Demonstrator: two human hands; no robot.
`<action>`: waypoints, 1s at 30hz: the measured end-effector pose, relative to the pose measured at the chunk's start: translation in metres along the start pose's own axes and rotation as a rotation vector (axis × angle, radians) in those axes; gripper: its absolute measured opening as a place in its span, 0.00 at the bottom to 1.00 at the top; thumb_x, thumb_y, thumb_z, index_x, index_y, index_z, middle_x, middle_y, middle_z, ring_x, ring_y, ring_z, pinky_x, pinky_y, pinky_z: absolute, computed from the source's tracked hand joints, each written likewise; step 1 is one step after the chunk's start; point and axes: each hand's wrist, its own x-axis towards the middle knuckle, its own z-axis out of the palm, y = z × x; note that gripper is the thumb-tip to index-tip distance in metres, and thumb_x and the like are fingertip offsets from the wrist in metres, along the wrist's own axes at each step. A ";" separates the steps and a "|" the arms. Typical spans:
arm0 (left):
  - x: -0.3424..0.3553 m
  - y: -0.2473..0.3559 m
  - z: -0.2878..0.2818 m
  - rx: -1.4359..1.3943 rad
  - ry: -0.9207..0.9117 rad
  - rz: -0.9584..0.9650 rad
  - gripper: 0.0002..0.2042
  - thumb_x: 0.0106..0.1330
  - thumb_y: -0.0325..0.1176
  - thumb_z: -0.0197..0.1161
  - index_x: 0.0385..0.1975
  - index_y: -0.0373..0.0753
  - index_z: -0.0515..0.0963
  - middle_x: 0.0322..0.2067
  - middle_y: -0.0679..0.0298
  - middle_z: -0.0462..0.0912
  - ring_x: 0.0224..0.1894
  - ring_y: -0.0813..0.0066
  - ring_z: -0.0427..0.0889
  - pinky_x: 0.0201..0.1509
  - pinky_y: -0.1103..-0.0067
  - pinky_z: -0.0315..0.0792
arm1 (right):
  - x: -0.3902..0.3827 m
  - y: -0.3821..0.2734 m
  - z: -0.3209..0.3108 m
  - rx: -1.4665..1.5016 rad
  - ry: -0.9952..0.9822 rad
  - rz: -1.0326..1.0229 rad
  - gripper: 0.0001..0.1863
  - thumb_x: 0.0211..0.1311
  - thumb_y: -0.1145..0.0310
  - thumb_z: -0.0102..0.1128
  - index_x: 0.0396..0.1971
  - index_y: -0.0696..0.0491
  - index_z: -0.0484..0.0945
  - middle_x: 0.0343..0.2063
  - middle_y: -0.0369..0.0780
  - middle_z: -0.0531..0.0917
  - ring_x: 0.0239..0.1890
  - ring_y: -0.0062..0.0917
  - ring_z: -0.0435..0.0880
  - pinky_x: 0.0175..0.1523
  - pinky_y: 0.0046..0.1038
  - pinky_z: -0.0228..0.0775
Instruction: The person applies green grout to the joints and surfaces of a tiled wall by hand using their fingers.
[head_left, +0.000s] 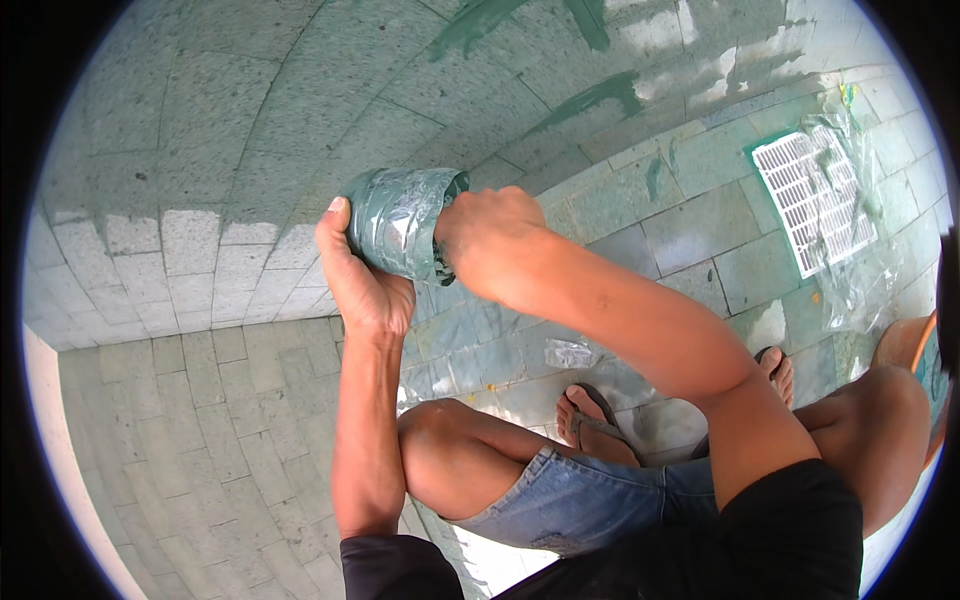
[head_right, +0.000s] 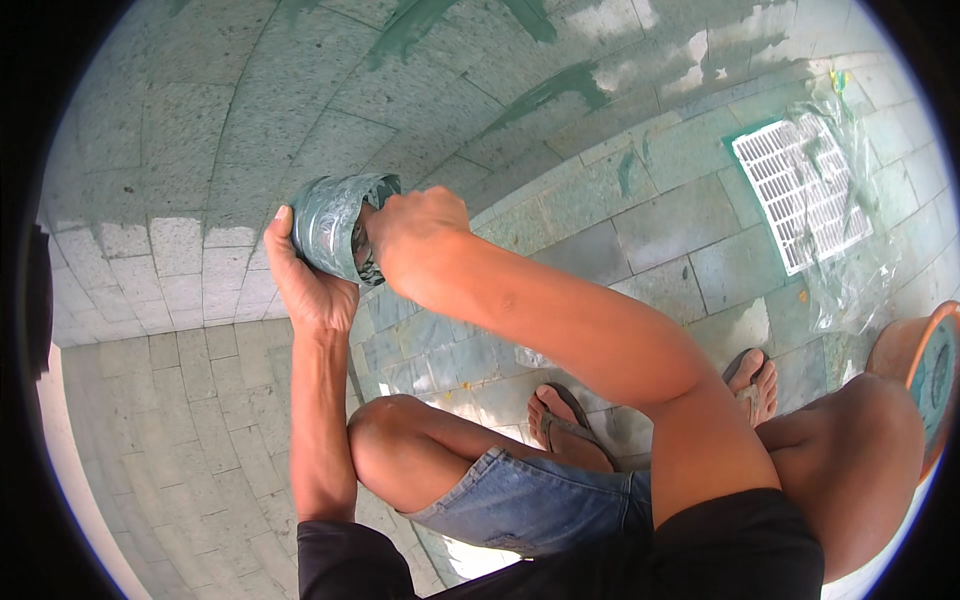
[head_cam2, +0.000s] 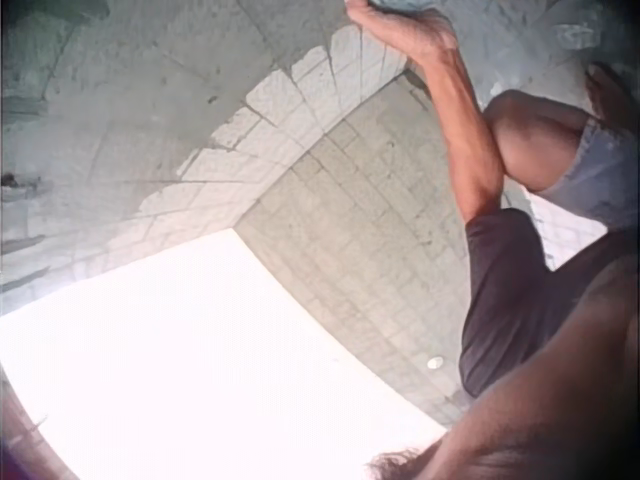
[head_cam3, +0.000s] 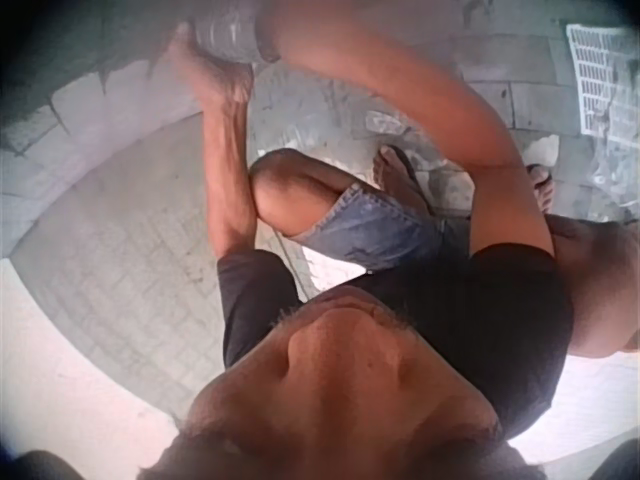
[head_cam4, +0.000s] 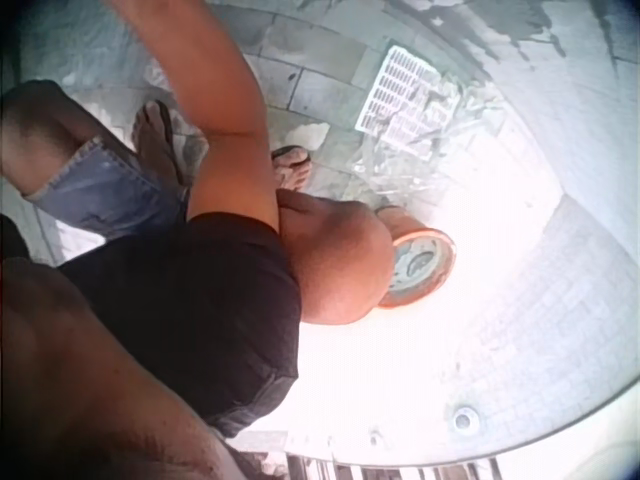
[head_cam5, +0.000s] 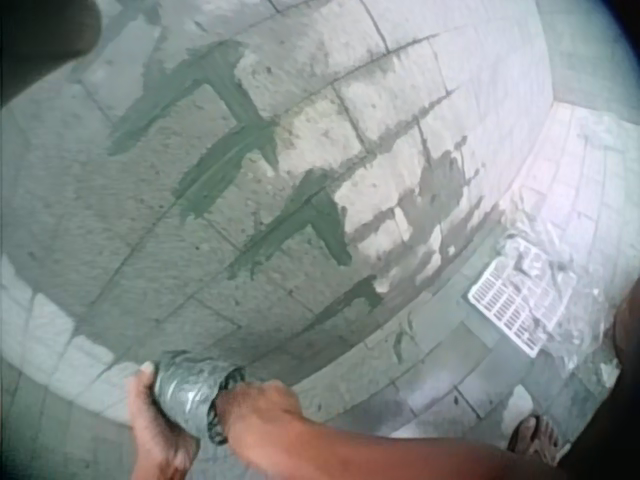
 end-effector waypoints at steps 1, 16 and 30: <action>0.000 -0.001 0.000 -0.001 0.027 -0.011 0.23 0.65 0.52 0.52 0.46 0.37 0.74 0.38 0.60 0.83 0.40 0.68 0.82 0.39 0.72 0.77 | 0.002 0.001 0.003 0.011 -0.002 0.010 0.14 0.49 0.72 0.64 0.39 0.51 0.84 0.35 0.42 0.86 0.39 0.35 0.86 0.42 0.34 0.77; -0.007 -0.001 0.003 0.016 0.038 0.065 0.21 0.65 0.46 0.52 0.45 0.32 0.72 0.40 0.57 0.80 0.41 0.63 0.82 0.46 0.66 0.79 | 0.009 0.005 0.011 0.227 -0.339 -0.144 0.18 0.52 0.58 0.65 0.25 0.61 0.81 0.22 0.43 0.83 0.23 0.33 0.83 0.29 0.36 0.75; -0.001 -0.001 -0.013 -0.169 -0.075 0.048 0.26 0.62 0.54 0.53 0.45 0.35 0.74 0.40 0.57 0.81 0.42 0.64 0.81 0.47 0.67 0.79 | -0.011 0.035 0.015 1.363 -0.684 -0.228 0.46 0.50 0.69 0.71 0.67 0.59 0.54 0.20 0.41 0.78 0.10 0.13 0.67 0.13 0.17 0.54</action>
